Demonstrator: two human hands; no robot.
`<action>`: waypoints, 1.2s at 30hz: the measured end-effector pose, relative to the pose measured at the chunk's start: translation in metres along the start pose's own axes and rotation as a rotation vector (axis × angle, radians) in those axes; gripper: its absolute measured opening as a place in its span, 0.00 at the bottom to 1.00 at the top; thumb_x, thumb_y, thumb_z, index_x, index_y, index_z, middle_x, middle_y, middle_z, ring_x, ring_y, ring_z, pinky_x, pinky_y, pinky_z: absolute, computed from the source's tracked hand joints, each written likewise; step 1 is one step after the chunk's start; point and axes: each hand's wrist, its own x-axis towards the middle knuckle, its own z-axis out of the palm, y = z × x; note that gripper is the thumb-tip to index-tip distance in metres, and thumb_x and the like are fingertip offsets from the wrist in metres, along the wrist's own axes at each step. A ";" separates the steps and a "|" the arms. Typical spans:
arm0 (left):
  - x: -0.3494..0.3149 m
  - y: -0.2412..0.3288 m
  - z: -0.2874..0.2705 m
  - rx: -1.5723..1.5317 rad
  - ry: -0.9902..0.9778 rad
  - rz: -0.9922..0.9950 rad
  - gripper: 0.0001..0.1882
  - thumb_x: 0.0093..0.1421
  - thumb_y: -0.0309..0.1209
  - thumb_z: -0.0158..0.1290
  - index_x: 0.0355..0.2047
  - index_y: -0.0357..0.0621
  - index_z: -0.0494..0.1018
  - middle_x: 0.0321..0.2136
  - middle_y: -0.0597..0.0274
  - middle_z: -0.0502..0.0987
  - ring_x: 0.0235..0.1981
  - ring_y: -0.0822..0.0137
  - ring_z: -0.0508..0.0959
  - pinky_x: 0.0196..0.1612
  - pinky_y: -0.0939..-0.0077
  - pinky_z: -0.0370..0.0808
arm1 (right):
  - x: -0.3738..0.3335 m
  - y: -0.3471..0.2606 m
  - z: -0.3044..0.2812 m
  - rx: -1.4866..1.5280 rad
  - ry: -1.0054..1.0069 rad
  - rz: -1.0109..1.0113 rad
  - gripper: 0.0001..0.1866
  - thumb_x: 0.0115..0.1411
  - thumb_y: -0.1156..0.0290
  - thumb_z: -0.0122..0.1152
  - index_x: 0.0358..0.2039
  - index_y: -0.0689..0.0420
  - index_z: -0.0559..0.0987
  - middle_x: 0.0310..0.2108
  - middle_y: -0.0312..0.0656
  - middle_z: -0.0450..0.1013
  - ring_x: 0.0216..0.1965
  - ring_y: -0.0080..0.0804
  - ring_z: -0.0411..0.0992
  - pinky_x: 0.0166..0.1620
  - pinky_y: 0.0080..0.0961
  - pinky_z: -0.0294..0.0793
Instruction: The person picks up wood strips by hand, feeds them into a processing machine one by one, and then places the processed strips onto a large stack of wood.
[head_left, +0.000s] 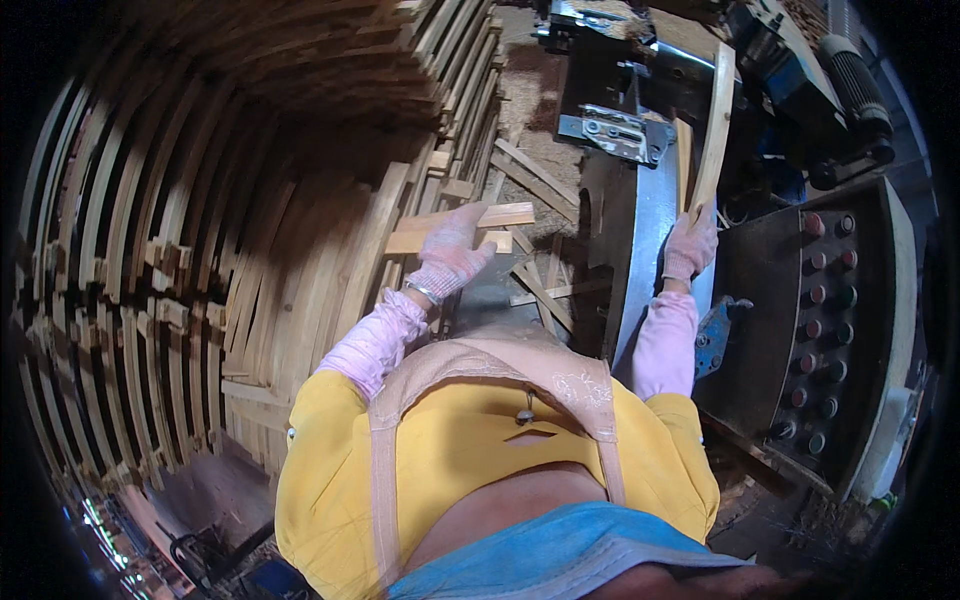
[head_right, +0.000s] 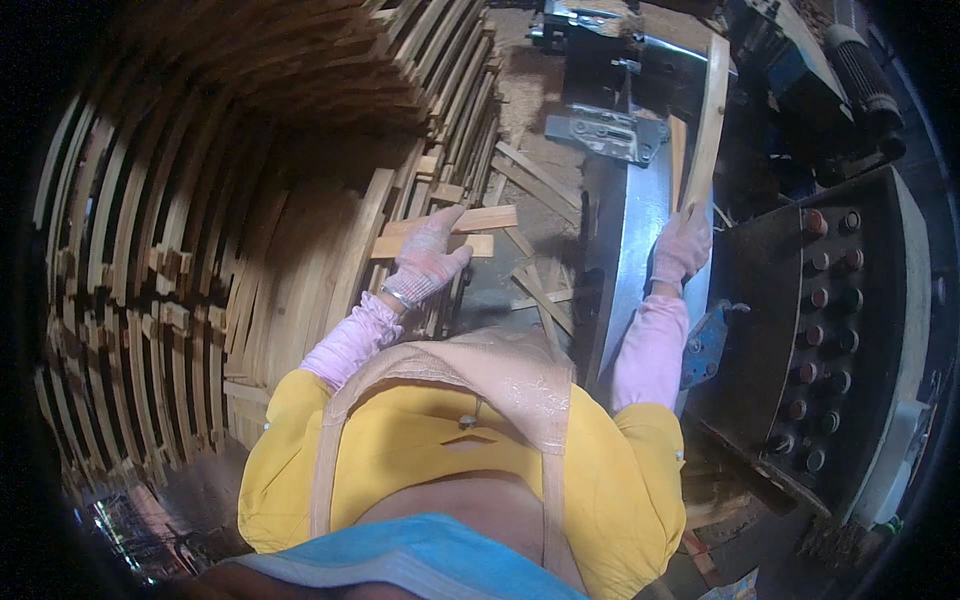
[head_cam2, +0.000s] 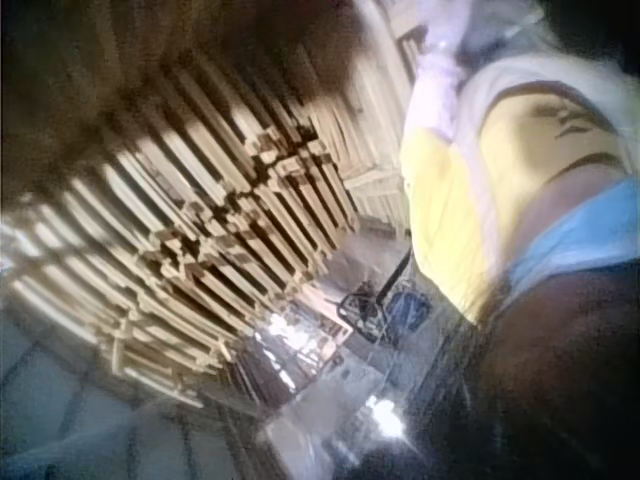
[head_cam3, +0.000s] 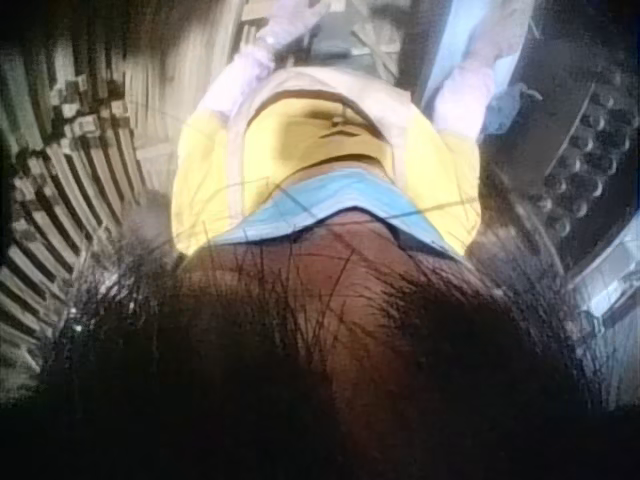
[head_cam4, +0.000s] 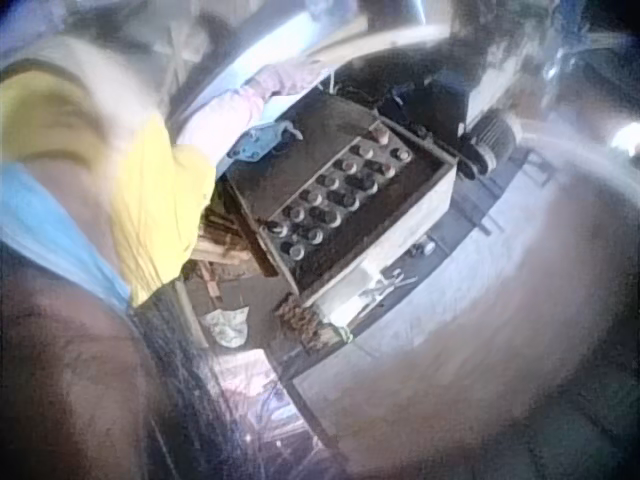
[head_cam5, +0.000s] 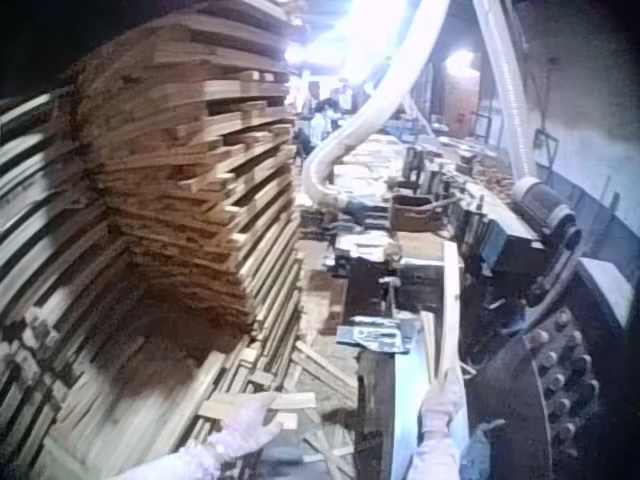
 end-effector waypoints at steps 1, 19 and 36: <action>-0.001 -0.001 -0.010 0.079 -0.023 -0.007 0.36 0.57 0.42 0.61 0.64 0.41 0.68 0.58 0.42 0.75 0.61 0.46 0.75 0.65 0.57 0.71 | 0.004 -0.001 0.003 0.000 0.001 0.001 0.27 0.63 0.58 0.63 0.62 0.49 0.73 0.49 0.50 0.79 0.51 0.54 0.76 0.53 0.49 0.75; -0.140 -0.116 -0.037 0.588 0.139 -0.416 0.43 0.45 0.27 0.62 0.65 0.39 0.65 0.62 0.40 0.69 0.65 0.42 0.68 0.68 0.51 0.64 | -0.154 0.041 -0.100 -0.067 0.062 -0.192 0.19 0.62 0.66 0.63 0.53 0.52 0.79 0.40 0.49 0.78 0.43 0.53 0.76 0.47 0.50 0.74; 0.127 0.067 -0.053 -0.938 0.211 -0.254 0.13 0.54 0.34 0.61 0.34 0.36 0.80 0.23 0.58 0.80 0.17 0.67 0.76 0.23 0.69 0.75 | -0.120 -0.156 -0.108 0.859 -1.064 -0.350 0.49 0.60 0.68 0.69 0.77 0.58 0.53 0.71 0.55 0.61 0.67 0.39 0.67 0.67 0.32 0.67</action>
